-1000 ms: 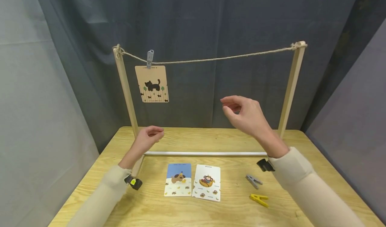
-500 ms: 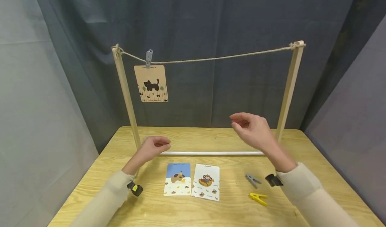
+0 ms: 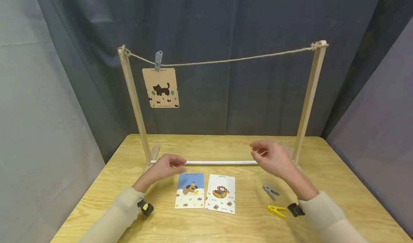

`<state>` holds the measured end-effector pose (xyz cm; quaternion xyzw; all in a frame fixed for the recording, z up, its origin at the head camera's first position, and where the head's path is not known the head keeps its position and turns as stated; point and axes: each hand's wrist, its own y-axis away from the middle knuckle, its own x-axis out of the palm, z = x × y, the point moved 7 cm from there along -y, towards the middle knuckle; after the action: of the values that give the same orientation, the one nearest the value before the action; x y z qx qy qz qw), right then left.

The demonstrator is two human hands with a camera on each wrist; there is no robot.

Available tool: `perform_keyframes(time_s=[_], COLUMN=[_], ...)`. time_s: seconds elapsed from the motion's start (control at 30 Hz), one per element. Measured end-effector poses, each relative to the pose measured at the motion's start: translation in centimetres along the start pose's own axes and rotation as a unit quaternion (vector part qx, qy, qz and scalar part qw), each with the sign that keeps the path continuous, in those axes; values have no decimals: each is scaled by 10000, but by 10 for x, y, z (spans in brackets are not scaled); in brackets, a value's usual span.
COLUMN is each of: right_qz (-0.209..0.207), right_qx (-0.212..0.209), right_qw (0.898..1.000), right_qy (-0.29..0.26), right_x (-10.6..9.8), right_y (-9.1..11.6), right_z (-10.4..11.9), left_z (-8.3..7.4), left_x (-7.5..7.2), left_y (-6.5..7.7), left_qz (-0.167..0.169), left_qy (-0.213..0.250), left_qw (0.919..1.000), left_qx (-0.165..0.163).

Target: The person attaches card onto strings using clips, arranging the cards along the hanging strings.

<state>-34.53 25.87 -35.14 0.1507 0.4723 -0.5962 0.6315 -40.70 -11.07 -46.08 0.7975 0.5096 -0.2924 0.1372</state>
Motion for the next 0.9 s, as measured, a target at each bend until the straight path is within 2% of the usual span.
perform_keyframes(time_s=[0.23,0.47,0.9], right_qz=[340,549,1061], right_qx=[25,137,365], right_qw=[9991,9976,9932], right_qy=[-253,-388,-318], right_x=[10,19,33], right_y=[12,24,42], right_z=[-15,-32,-58], left_z=[3,6,14], left_x=[5,14,21], left_y=[2,4,3], left_qz=[117,403,424], left_qy=[-1,40,65], left_qw=[9998,9990,9985], left_qx=[-163,-187,-331])
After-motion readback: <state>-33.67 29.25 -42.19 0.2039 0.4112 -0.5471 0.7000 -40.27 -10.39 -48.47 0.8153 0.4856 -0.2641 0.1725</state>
